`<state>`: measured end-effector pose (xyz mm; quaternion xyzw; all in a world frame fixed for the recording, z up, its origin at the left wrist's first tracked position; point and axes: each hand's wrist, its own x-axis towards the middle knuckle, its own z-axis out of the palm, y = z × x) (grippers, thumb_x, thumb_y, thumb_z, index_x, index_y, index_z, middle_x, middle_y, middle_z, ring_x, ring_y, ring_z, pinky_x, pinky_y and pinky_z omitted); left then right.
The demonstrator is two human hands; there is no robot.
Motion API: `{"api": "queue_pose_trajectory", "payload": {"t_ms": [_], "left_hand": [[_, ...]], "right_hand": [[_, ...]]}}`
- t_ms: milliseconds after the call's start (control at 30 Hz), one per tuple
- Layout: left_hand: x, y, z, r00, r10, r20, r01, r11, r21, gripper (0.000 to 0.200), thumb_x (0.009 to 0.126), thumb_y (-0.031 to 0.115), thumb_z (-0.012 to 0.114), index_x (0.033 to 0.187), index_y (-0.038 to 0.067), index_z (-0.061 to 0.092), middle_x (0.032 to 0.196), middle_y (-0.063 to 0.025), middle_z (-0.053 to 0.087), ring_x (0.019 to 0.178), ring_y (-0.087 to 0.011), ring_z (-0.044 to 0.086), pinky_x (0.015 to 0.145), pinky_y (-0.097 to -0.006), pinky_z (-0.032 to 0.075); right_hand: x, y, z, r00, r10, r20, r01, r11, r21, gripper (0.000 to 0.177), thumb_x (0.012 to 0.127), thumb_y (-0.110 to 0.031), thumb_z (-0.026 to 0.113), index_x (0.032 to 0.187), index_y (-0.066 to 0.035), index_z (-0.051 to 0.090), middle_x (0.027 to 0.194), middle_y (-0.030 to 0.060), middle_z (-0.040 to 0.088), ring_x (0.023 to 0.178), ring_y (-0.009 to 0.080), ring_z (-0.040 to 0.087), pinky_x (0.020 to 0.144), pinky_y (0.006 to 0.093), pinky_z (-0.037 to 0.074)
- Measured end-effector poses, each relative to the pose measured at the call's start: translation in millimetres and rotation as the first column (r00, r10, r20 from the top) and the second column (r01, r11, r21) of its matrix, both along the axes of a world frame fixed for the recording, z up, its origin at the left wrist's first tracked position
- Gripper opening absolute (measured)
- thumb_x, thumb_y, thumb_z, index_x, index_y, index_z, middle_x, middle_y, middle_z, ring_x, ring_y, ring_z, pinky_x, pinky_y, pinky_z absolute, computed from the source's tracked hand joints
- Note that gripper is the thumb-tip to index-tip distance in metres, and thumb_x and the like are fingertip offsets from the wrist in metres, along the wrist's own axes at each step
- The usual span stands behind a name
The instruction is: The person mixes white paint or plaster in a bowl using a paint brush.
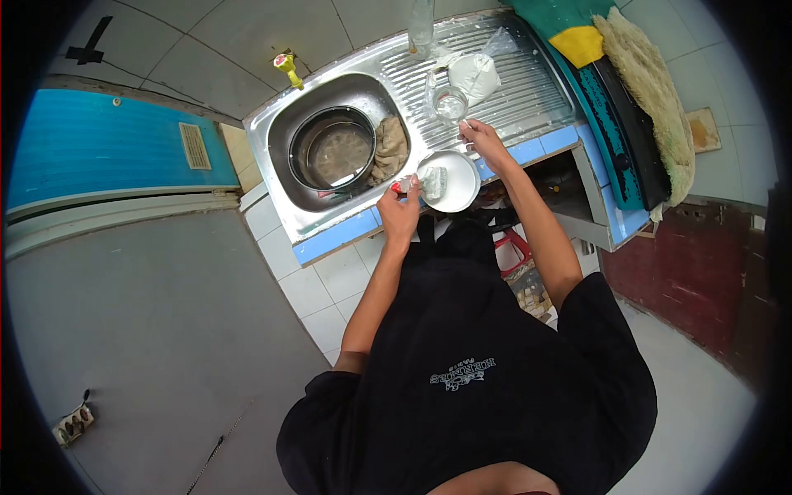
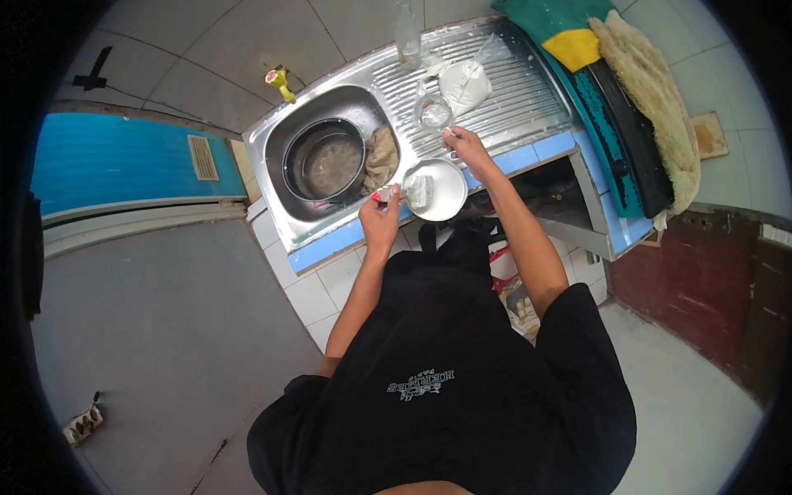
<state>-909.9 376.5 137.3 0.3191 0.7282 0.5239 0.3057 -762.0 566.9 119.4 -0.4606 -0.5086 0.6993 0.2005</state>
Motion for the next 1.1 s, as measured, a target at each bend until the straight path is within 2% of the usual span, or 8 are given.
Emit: {"api": "queue_pose_trajectory", "payload": {"t_ms": [233, 267, 533, 700, 733, 900, 1033, 1100], "left_hand": [[3, -4, 1, 0.999, -0.004, 0.036, 0.007, 0.998, -0.062, 0.028, 0.086, 0.019, 0.064, 0.093, -0.009, 0.064, 0.079, -0.0121, 0.067, 0.07, -0.0144, 0.065, 0.062, -0.026, 0.049], [6, -4, 2, 0.997, 0.054, 0.058, -0.052, 0.998, -0.035, 0.028, 0.084, 0.024, 0.065, 0.086, -0.005, 0.066, 0.072, -0.0145, 0.068, 0.067, -0.0209, 0.066, 0.063, -0.0308, 0.048], [11, -8, -1, 1.0, 0.025, -0.001, -0.025, 0.995, -0.092, 0.029, 0.083, 0.023, 0.066, 0.087, -0.005, 0.065, 0.073, -0.0185, 0.066, 0.069, -0.0252, 0.066, 0.062, -0.0335, 0.048], [12, -10, 2, 1.0, -0.011, 0.026, 0.013, 0.994, -0.106, 0.027, 0.085, 0.021, 0.065, 0.091, -0.006, 0.065, 0.077, -0.0164, 0.067, 0.071, -0.02, 0.065, 0.065, -0.0302, 0.049], [12, -10, 6, 0.999, -0.034, 0.032, 0.037, 0.993, -0.108, 0.028, 0.086, 0.019, 0.064, 0.094, -0.008, 0.064, 0.081, -0.0144, 0.068, 0.074, -0.0148, 0.065, 0.067, -0.0273, 0.049], [12, -5, 30, 0.995, -0.081, -0.052, 0.075, 0.992, -0.104, 0.024, 0.084, 0.018, 0.064, 0.093, -0.005, 0.065, 0.078, -0.0148, 0.068, 0.073, -0.0162, 0.065, 0.065, -0.0283, 0.049], [11, -1, 30, 0.988, -0.111, -0.105, 0.101, 0.99, -0.095, 0.023, 0.084, 0.019, 0.064, 0.092, -0.003, 0.066, 0.077, -0.0148, 0.067, 0.07, -0.0181, 0.065, 0.063, -0.0298, 0.048], [9, 1, 30, 0.985, -0.127, -0.117, 0.115, 0.987, -0.11, 0.022, 0.084, 0.019, 0.064, 0.092, -0.002, 0.066, 0.077, -0.0149, 0.067, 0.07, -0.0201, 0.065, 0.063, -0.0303, 0.048]], "right_hand": [[-49, 35, -27, 0.999, 0.001, -0.039, -0.004, 0.997, -0.077, 0.023, 0.094, -0.028, 0.05, 0.084, -0.008, 0.056, 0.074, -0.0021, 0.053, 0.067, 0.0071, 0.046, 0.062, 0.0228, 0.038], [-58, 42, -30, 0.999, 0.029, -0.032, -0.032, 0.994, -0.102, 0.022, 0.095, -0.029, 0.049, 0.086, -0.01, 0.055, 0.078, -0.0021, 0.053, 0.069, 0.0062, 0.046, 0.063, 0.0222, 0.039], [-106, 81, -56, 0.998, 0.028, -0.051, -0.035, 0.988, -0.15, 0.021, 0.097, -0.029, 0.046, 0.087, -0.011, 0.052, 0.079, -0.0012, 0.052, 0.066, 0.0063, 0.044, 0.06, 0.0221, 0.039], [-112, 89, -75, 1.0, 0.009, -0.024, -0.014, 0.984, -0.18, 0.02, 0.097, -0.027, 0.046, 0.087, -0.011, 0.052, 0.078, -0.0007, 0.053, 0.065, 0.0069, 0.044, 0.06, 0.0227, 0.039], [-113, 90, -78, 1.0, 0.001, -0.004, -0.002, 0.985, -0.17, 0.02, 0.096, -0.028, 0.047, 0.089, -0.01, 0.053, 0.078, -0.0006, 0.053, 0.065, 0.007, 0.044, 0.059, 0.0229, 0.04], [-114, 88, -79, 0.997, -0.073, 0.031, 0.077, 0.986, -0.15, 0.023, 0.094, -0.03, 0.051, 0.097, -0.007, 0.055, 0.079, 0.0, 0.055, 0.066, 0.0079, 0.047, 0.056, 0.0241, 0.04], [-112, 92, -80, 0.988, -0.082, 0.132, 0.088, 0.995, -0.042, 0.035, 0.089, -0.033, 0.058, 0.109, -0.004, 0.055, 0.078, 0.0023, 0.056, 0.064, 0.0101, 0.049, 0.054, 0.026, 0.041], [-110, 91, -75, 0.962, -0.088, 0.259, 0.058, 0.991, 0.123, 0.045, 0.085, -0.035, 0.063, 0.11, 0.001, 0.054, 0.068, 0.0061, 0.057, 0.053, 0.0127, 0.051, 0.047, 0.0274, 0.043]]}}
